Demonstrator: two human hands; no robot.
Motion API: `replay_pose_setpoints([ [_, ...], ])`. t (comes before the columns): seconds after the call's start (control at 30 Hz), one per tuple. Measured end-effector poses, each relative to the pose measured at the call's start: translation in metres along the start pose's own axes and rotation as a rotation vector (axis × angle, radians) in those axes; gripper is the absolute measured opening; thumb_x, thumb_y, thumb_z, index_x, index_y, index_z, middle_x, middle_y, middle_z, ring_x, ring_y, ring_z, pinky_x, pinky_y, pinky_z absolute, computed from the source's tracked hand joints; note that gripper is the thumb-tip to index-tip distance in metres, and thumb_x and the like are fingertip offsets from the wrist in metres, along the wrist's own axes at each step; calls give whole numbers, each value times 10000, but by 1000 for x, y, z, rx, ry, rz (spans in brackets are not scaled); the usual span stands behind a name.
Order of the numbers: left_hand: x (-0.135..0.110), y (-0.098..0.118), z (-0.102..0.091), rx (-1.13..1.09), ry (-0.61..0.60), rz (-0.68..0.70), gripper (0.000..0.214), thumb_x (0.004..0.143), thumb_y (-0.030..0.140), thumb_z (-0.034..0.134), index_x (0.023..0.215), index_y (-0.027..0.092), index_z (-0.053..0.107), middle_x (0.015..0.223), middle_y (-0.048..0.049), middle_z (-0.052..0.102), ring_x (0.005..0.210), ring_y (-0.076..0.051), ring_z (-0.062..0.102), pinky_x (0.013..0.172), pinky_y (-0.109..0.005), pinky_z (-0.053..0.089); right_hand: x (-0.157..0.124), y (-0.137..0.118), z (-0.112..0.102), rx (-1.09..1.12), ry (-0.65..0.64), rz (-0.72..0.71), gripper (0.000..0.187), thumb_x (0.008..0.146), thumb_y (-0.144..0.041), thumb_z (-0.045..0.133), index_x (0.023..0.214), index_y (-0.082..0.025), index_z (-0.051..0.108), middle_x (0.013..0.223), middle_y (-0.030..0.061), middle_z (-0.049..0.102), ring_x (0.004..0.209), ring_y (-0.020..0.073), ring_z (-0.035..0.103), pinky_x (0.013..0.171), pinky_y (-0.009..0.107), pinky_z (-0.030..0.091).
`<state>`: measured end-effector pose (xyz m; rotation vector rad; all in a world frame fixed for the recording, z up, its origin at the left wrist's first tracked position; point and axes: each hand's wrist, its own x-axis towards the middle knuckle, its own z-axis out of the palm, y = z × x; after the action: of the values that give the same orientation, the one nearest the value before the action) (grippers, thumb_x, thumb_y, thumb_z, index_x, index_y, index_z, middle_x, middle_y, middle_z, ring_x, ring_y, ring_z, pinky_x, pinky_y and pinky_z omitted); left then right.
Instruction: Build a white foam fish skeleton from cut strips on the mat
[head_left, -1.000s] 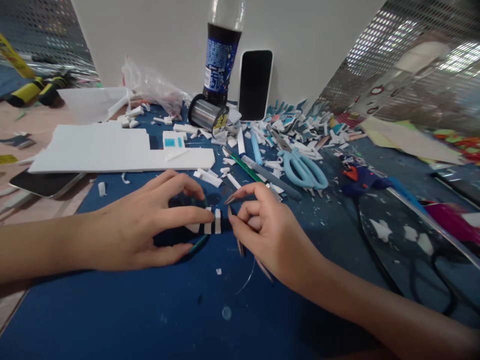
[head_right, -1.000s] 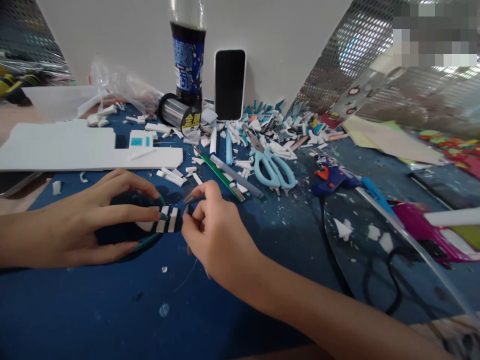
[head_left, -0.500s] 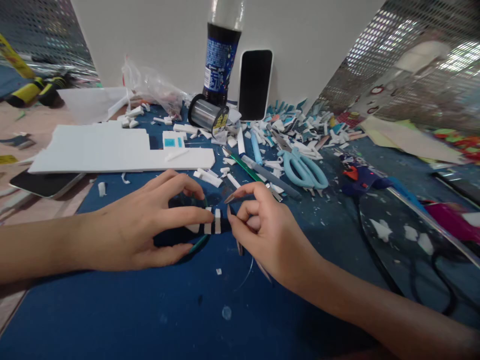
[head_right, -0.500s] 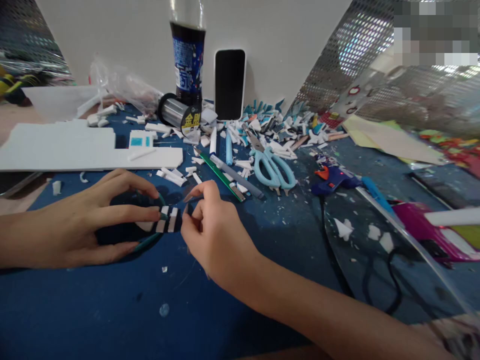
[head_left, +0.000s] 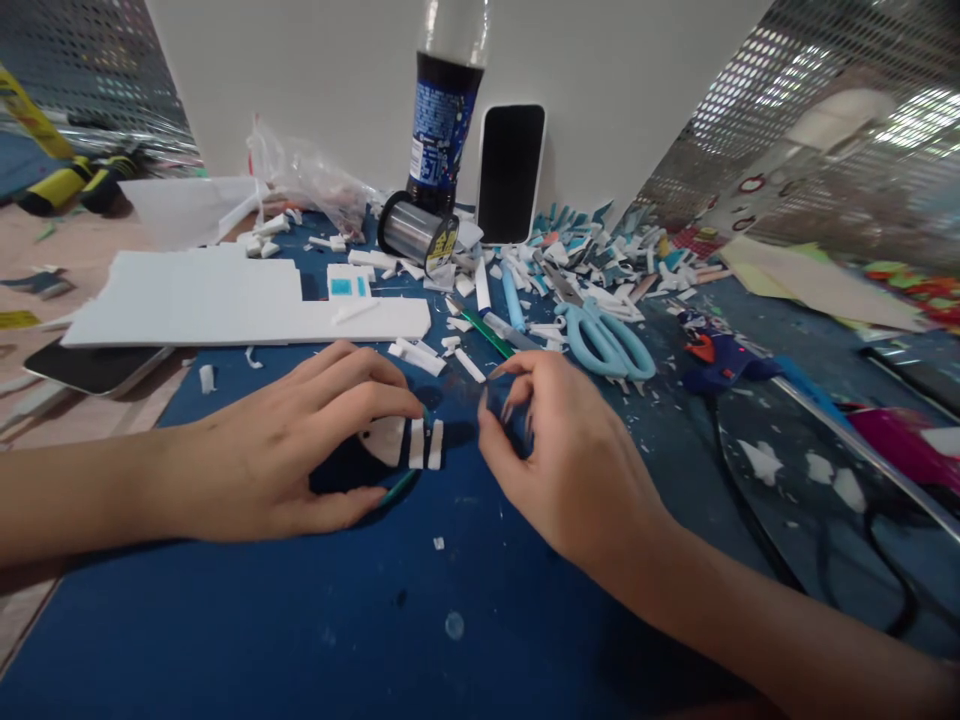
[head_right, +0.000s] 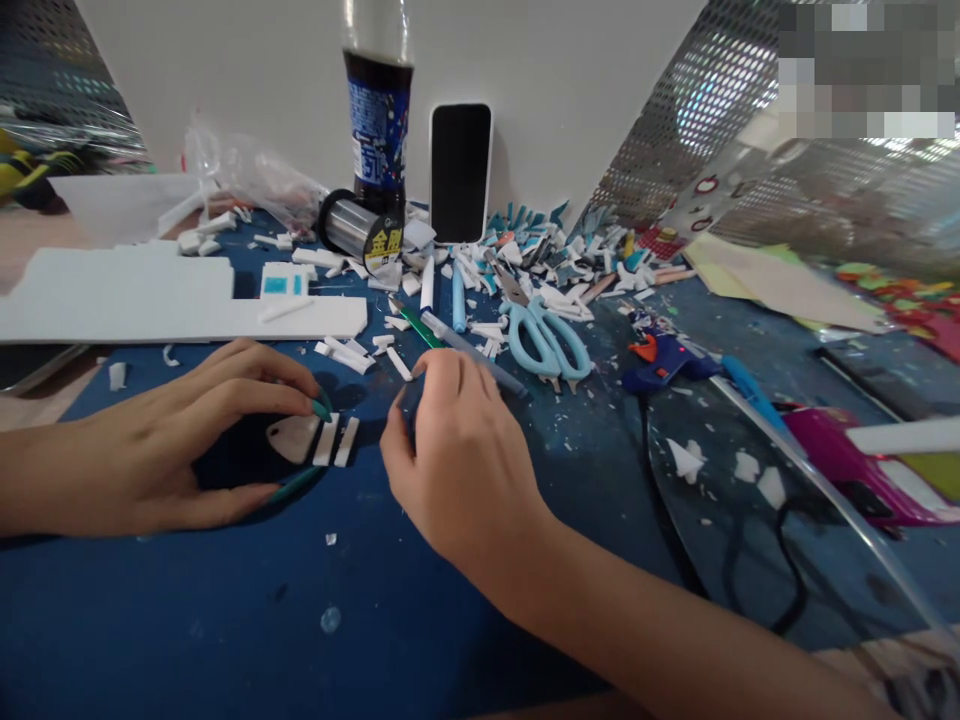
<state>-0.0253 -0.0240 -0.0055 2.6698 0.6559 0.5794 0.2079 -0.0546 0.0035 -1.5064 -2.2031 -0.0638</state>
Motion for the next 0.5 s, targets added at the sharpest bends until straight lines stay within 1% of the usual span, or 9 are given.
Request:
replay_pose_setpoints([
  [0.07,0,0,0,4,9,-1,361,880,254,521,1217,201,402,1140,-96,489,1080,-234,455,890,-383,425,2,1,-2,30,84,-49,192,821,-174,514,986,-76,496,908,168,513,868,267,542,721,406,485],
  [0.1,-1,0,0,6,11,-3,366,878,254,522,1219,198,401,1146,-97,492,1089,-236,457,904,-389,425,3,2,-3,78,76,-64,207,816,-175,516,999,-81,493,951,177,501,908,271,524,757,421,478],
  [0.17,-1,0,1,11,15,-16,382,873,268,525,1221,182,393,1169,-109,491,1112,-241,460,923,-395,428,5,1,-6,208,-14,-93,289,788,-188,539,1052,-88,475,1013,172,488,954,266,502,806,429,469],
  [0.23,-1,0,1,26,27,-22,387,872,291,519,1211,160,385,1180,-126,484,1125,-245,466,924,-393,441,5,-1,-8,302,-126,-128,413,743,-212,581,1112,-83,450,1065,167,478,1004,266,481,862,437,452],
  [0.33,-2,0,1,63,45,-16,365,883,303,488,1187,133,379,1162,-135,486,1097,-232,489,889,-370,471,3,-4,-10,335,-222,-159,555,697,-246,628,1174,-61,411,1108,173,460,1048,276,456,921,448,420],
  [0.4,-2,1,0,82,41,-27,336,895,299,463,1173,130,380,1147,-123,495,1056,-211,501,850,-345,486,1,-5,-10,341,-267,-150,570,691,-251,638,1177,-67,403,1103,167,457,1041,272,459,924,442,418],
  [0.5,-2,1,-1,69,39,-52,340,905,312,454,1184,135,377,1142,-104,509,1037,-194,504,835,-330,492,-1,-5,-9,354,-301,-130,535,698,-241,633,1156,-91,400,1081,152,462,1018,260,470,903,425,432],
])
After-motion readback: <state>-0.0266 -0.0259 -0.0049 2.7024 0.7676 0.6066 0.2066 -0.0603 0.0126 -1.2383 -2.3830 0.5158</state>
